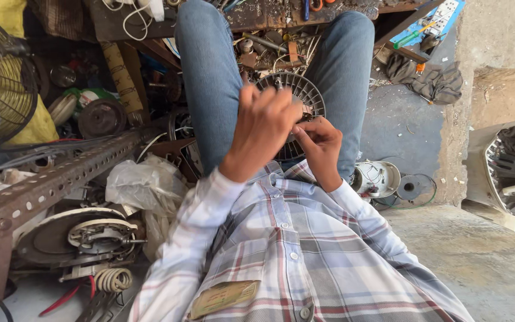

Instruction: The person is repairing an electric motor stator by hand, manipulating and arranging the copper wires and insulation paper while holding the component on their lap.

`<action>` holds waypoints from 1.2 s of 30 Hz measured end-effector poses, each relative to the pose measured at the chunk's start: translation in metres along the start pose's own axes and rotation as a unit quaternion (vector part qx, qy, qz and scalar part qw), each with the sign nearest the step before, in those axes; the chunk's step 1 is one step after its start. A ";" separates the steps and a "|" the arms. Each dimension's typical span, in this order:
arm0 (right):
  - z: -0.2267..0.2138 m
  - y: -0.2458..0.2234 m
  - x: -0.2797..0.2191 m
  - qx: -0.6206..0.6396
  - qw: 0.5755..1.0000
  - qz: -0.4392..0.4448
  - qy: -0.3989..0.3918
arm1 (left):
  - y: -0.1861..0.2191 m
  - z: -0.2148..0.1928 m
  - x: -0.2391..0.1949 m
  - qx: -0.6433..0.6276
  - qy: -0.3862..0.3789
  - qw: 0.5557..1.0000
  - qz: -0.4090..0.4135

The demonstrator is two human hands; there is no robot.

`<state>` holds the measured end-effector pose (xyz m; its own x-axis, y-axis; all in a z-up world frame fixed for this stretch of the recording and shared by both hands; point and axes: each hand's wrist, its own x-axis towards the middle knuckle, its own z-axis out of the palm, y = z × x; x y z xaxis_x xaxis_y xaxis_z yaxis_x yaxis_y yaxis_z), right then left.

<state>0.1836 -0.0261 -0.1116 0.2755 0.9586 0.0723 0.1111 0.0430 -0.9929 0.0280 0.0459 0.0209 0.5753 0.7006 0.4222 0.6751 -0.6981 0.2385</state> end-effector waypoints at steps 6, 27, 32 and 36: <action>0.003 0.001 0.015 -0.055 0.998 -0.032 0.010 | -0.051 0.055 0.043 -0.003 -0.043 0.999 -0.013; -0.012 -0.024 0.039 -0.194 0.925 -0.311 -0.104 | 0.022 0.019 -0.069 -0.122 -0.076 0.986 -0.079; -0.016 -0.024 0.001 -0.217 0.927 -0.285 -0.111 | 0.015 -0.005 -0.051 -0.044 -0.084 0.995 -0.027; -0.011 -0.014 0.000 -0.108 0.986 -0.126 -0.026 | 0.005 -0.003 -0.011 -0.026 -0.036 0.999 0.027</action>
<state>0.1930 -0.0299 -0.0965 0.1647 0.9385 0.3033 0.3724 0.2256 -0.9002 0.0240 0.0343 0.0205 0.6431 0.6698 0.3712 0.6190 -0.7401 0.2630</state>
